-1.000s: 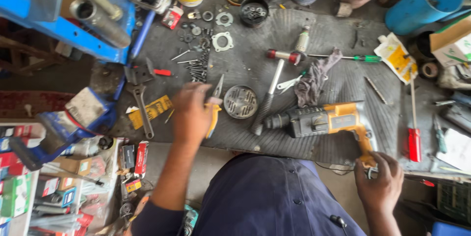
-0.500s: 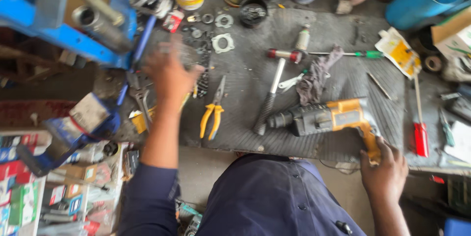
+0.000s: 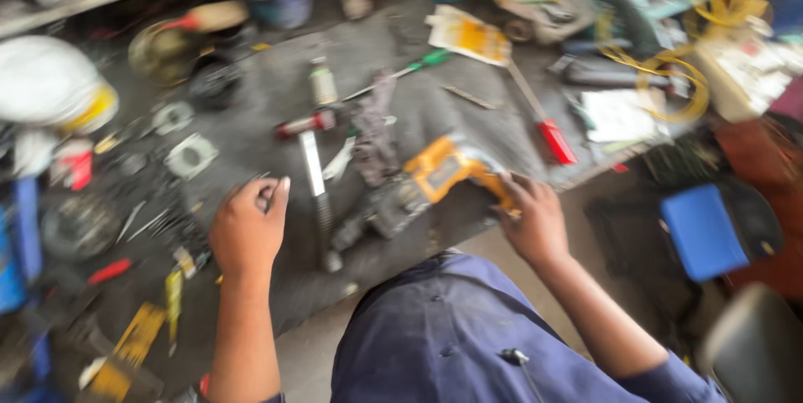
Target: The person handles a rotary hammer power tool on a cluttered workbench, turning it over and opening its side covers to look inside. They then pick up a cordless drill, plug a cord into a power strip, handle small parts and a box, and wipe the rotary hammer with a rag.
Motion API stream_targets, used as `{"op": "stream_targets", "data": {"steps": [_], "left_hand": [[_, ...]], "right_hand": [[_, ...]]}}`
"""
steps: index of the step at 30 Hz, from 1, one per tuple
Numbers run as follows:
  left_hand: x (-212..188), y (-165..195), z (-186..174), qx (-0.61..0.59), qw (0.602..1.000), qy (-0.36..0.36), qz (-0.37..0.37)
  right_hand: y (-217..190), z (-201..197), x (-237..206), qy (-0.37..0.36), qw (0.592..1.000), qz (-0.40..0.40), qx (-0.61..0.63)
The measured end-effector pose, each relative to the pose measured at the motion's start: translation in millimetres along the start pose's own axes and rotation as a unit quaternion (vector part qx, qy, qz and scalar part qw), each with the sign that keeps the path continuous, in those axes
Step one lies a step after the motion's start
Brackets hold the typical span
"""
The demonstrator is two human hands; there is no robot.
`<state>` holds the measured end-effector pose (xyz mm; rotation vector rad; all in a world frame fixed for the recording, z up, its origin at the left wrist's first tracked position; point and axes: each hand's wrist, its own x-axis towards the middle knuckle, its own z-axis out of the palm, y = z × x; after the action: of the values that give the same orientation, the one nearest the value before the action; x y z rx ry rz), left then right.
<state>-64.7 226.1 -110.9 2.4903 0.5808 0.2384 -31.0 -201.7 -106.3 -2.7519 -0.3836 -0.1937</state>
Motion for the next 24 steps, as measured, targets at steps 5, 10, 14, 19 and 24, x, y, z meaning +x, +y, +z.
{"op": "stream_targets", "data": {"steps": [5, 10, 14, 19, 24], "left_hand": [[3.4, 47.6, 29.8, 0.072, 0.994, -0.081, -0.024], [8.0, 35.9, 61.7, 0.090, 0.992, -0.082, -0.042], [8.6, 26.0, 73.4, 0.142, 0.987, -0.017, -0.080], [4.1, 69.0, 65.7, 0.129, 0.987, 0.095, -0.001], [11.3, 171.2, 100.4, 0.170, 0.979, 0.059, 0.093]], "right_hand": [[4.2, -6.0, 4.5, -0.012, 1.000, -0.014, 0.019], [40.9, -22.7, 12.2, -0.045, 0.991, -0.067, 0.105], [133.6, -40.2, 32.1, 0.056, 0.992, 0.004, 0.116], [295.8, -87.0, 66.1, 0.133, 0.955, 0.263, 0.022], [367.4, -95.9, 90.5, 0.011, 0.969, 0.231, -0.086]]}}
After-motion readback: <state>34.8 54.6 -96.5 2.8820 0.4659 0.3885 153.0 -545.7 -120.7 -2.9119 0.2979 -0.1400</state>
